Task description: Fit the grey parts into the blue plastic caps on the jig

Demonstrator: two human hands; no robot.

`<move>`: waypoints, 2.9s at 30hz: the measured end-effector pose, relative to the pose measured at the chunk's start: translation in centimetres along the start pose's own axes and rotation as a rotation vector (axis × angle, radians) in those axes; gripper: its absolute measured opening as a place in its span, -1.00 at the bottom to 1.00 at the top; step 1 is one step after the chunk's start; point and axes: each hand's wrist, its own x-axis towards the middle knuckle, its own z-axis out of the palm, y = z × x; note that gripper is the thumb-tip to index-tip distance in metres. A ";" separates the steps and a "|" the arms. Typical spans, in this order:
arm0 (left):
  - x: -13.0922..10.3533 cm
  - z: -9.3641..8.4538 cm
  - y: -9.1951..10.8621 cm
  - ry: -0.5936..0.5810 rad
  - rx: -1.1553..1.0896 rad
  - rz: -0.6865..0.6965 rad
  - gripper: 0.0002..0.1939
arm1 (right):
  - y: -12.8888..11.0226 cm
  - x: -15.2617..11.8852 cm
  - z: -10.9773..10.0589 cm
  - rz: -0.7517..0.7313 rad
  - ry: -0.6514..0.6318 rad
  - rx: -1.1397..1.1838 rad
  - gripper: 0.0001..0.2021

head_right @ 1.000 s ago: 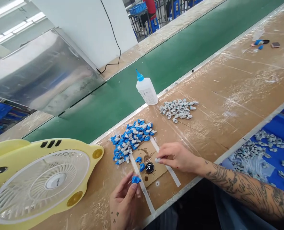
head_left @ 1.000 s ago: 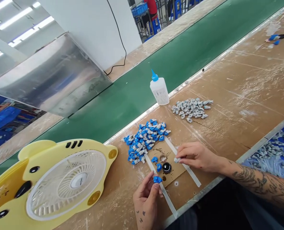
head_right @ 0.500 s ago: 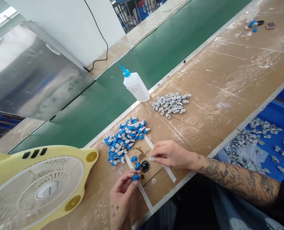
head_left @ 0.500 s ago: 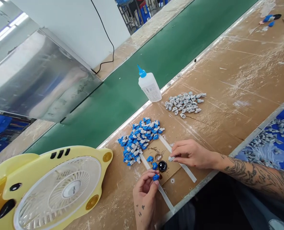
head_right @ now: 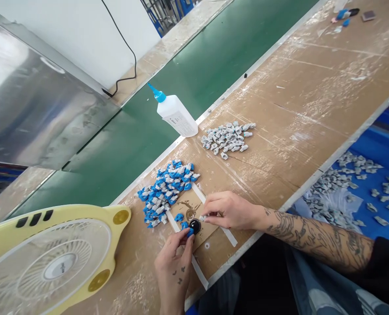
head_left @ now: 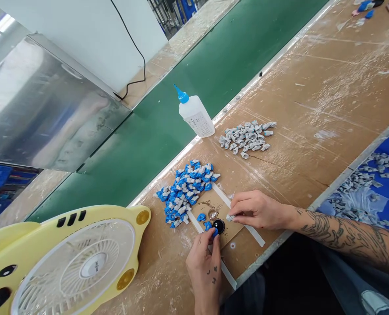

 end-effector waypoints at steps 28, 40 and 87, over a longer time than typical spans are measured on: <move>0.8 0.1 1.8 0.025 -0.839 -0.503 -0.58 | -3.3 1.8 3.4 0.086 0.132 0.174 -0.77; 4.7 -2.5 2.5 0.133 -0.926 -0.358 -0.58 | -3.9 6.4 4.4 0.033 0.197 0.097 -0.68; 16.9 -1.5 -8.1 0.122 0.237 0.169 -0.19 | 8.6 16.6 4.5 0.062 -0.249 -0.626 0.11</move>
